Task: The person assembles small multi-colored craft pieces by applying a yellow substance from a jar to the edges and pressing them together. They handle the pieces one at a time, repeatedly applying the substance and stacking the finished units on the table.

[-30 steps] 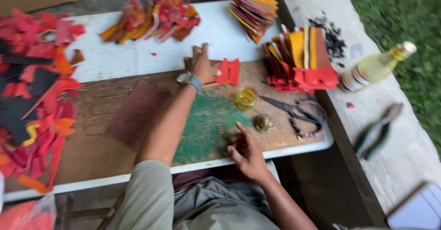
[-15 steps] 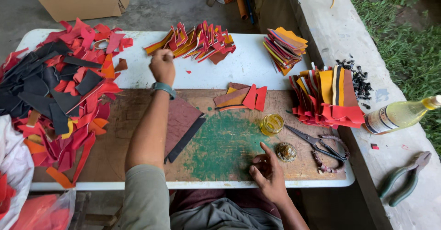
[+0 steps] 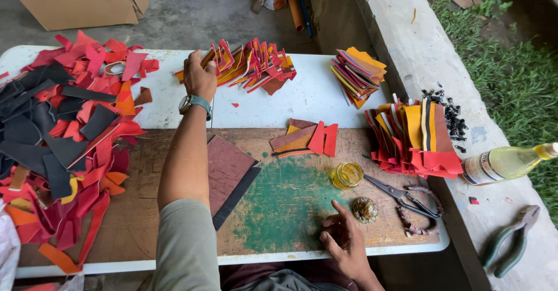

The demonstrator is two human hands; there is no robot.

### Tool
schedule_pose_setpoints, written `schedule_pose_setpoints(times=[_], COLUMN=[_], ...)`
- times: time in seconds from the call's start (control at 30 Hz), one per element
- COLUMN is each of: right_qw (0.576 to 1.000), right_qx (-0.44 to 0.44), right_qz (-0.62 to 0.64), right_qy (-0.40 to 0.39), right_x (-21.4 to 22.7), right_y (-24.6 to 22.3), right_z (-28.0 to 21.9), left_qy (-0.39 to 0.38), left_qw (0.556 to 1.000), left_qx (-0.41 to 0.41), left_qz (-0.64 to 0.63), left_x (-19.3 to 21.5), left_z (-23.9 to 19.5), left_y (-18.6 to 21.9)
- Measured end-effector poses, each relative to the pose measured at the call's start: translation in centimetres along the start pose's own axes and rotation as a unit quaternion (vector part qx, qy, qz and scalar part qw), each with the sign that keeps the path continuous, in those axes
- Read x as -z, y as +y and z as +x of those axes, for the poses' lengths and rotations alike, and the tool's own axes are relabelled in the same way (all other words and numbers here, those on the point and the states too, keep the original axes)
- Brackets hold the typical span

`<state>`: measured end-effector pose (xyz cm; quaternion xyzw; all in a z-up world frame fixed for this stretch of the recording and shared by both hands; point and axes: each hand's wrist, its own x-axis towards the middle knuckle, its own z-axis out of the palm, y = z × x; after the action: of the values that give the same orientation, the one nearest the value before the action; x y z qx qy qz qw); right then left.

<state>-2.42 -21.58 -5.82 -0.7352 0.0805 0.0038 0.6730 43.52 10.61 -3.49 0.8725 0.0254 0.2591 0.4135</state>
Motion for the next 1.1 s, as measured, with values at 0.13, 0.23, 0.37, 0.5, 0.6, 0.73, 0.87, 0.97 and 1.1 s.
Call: schedule_pose_setpoints(times=[0.13,0.23,0.37,0.5,0.6,0.73,0.87,0.97,1.1], right_qw=[1.0,1.0,1.0,1.0,0.999,1.0,0.998,0.993,0.995], right_qx=[-0.013,-0.021,-0.021,-0.018,-0.022,0.001,0.027,0.058,0.092], right_qz=[0.007,0.006,0.012,0.003,-0.025,-0.024,-0.061,-0.1,0.026], right_qy=[0.001,0.001,-0.003,-0.002,0.0,0.004,0.016,0.026,0.007], right_x=[0.0,0.0,0.0,0.1,0.1,0.2,0.2,-0.6,-2.4], right_y=[-0.2,-0.3,0.0,0.1,0.0,0.7,1.0,0.0,-3.0], right_z=[-0.2,-0.1,0.0,0.0,0.1,0.1,0.0,0.3,1.7], left_qy=[-0.097,-0.104,-0.067,-0.045,0.027,0.148,0.114,-0.101,-0.305], left_qw=[0.992,0.991,0.995,0.992,0.996,0.988,0.989,0.95,0.88], left_qx=[0.066,0.072,0.032,-0.032,0.018,-0.018,-0.086,-0.01,0.067], left_qz=[0.039,0.049,0.061,0.116,0.084,0.046,-0.047,-0.295,-0.357], left_x=[0.0,-1.1,-3.2,-3.9,-3.5,-0.2,6.0,10.2,13.2], left_z=[0.1,0.6,1.0,1.5,1.9,1.9,0.4,-5.2,-16.9], left_y=[1.4,0.3,-3.4,-6.2,-6.9,-7.8,-6.0,-2.0,5.4])
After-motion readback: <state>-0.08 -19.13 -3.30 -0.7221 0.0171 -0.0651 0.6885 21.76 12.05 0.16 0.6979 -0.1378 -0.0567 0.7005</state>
